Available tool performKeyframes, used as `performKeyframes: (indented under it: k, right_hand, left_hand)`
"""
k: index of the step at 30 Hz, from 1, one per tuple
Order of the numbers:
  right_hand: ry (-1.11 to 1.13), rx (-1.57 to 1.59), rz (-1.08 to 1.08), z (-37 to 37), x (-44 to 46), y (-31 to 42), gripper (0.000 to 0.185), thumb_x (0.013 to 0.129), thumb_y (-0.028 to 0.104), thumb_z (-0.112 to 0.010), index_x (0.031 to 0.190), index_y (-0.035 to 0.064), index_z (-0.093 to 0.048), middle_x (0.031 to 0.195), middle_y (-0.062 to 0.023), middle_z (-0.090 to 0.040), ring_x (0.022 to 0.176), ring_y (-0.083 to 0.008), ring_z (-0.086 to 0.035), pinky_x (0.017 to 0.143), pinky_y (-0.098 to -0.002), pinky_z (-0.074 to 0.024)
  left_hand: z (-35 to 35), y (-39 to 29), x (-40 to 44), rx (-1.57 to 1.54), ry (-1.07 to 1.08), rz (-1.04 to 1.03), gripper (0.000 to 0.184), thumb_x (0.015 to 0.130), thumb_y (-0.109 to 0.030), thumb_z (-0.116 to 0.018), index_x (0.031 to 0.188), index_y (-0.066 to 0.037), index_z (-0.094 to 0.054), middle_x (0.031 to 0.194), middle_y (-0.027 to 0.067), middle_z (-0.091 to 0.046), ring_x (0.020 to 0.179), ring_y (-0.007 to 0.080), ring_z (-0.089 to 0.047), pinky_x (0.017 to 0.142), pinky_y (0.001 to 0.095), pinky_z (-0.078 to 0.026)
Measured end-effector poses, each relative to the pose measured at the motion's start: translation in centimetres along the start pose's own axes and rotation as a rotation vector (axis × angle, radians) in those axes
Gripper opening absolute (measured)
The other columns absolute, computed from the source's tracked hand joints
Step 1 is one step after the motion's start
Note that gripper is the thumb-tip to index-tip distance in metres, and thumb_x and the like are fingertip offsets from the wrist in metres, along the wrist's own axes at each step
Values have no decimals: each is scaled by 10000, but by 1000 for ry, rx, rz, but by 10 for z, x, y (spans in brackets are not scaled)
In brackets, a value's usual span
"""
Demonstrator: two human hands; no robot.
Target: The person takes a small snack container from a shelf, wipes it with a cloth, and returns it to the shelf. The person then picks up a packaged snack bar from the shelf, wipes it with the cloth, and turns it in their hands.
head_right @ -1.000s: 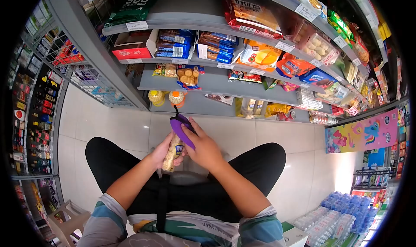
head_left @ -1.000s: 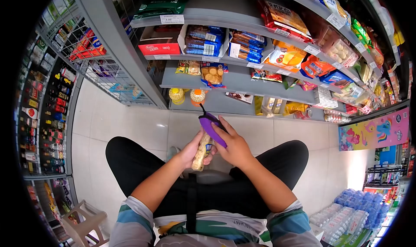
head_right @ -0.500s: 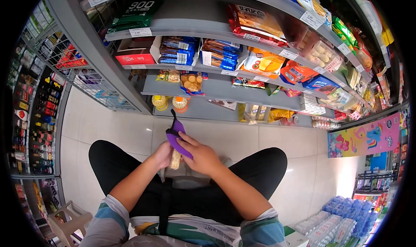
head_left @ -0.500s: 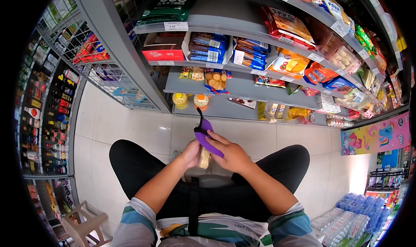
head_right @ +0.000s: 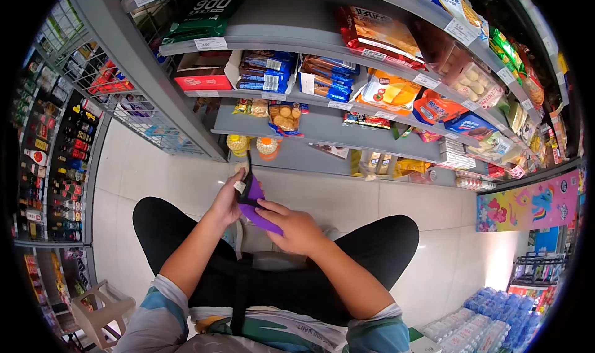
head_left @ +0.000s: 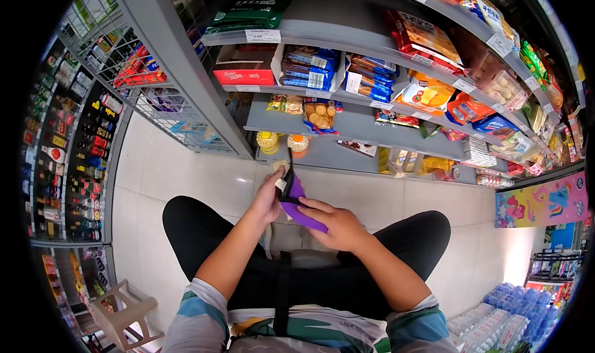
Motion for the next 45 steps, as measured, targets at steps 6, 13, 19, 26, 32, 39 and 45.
performKeyframes:
  k: [6, 13, 19, 26, 32, 39, 45]
  right_hand:
    - [114, -181, 195, -10, -2, 4, 695, 792, 160, -747, 1458, 176, -549, 1590, -21, -462, 913, -295, -707, 808, -416, -589]
    - [164, -226, 225, -16, -3, 5, 727, 801, 148, -752, 1485, 166, -504, 1625, -23, -404, 844, -291, -689, 738, -435, -562]
    - [108, -260, 154, -18, -3, 3, 742, 810, 155, -743, 1503, 154, -479, 1629, -44, -399, 753, -309, -672, 689, -437, -562]
    - [10, -342, -15, -6, 3, -2, 685, 843, 170, -698, 1497, 140, -497, 1607, -64, -435, 767, -322, -700, 712, -422, -585]
    - [-56, -321, -172, 4, 5, -9, 614, 913, 187, -656, 1503, 137, -492, 1589, -70, -454, 947, -339, -712, 794, -424, -591]
    - [-209, 25, -161, 5, 5, -29, 501, 973, 219, -600, 1450, 81, -534, 1434, -145, -573, 1121, -411, -638, 912, -459, -553]
    - [-257, 299, -263, 6, 9, -40, 400, 1020, 295, -599, 1302, 12, -615, 1150, -161, -691, 1028, -335, -686, 856, -407, -549]
  left_hand:
    - [3, -8, -1, 164, -95, -79, 560, 968, -589, -649, 1138, -94, -450, 845, 81, -615, 672, 193, -640, 614, 351, -573]
    - [5, -3, 1, 47, 46, 55, 662, 1052, -646, -349, 985, -33, -590, 760, 103, -630, 667, 269, -649, 673, 410, -576]
    - [8, 9, 2, 22, 28, 254, 570, 1074, -563, -378, 993, -71, -654, 858, 93, -681, 760, 237, -673, 703, 366, -573]
    - [-6, 23, -11, 193, 161, 212, 460, 1120, -442, -320, 1274, -98, -582, 1175, 83, -670, 1079, 216, -649, 944, 390, -545]
    - [-18, 21, -21, 381, 222, 305, 453, 1115, -496, -329, 1228, -125, -564, 1003, 53, -649, 837, 184, -651, 742, 360, -571]
    - [-18, 27, -26, 521, 271, 384, 543, 1100, -573, -319, 1183, -105, -582, 898, 77, -622, 739, 201, -619, 693, 357, -553]
    - [-17, 23, -28, 461, 321, 438, 555, 1094, -585, -328, 1161, -98, -586, 876, 82, -624, 736, 200, -624, 686, 345, -550]
Point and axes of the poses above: each hand's wrist, its own x-axis towards the middle knuckle, its own z-axis out of the back of the hand, y = z × x, the point moved 2 cm from there along x, towards the middle knuckle
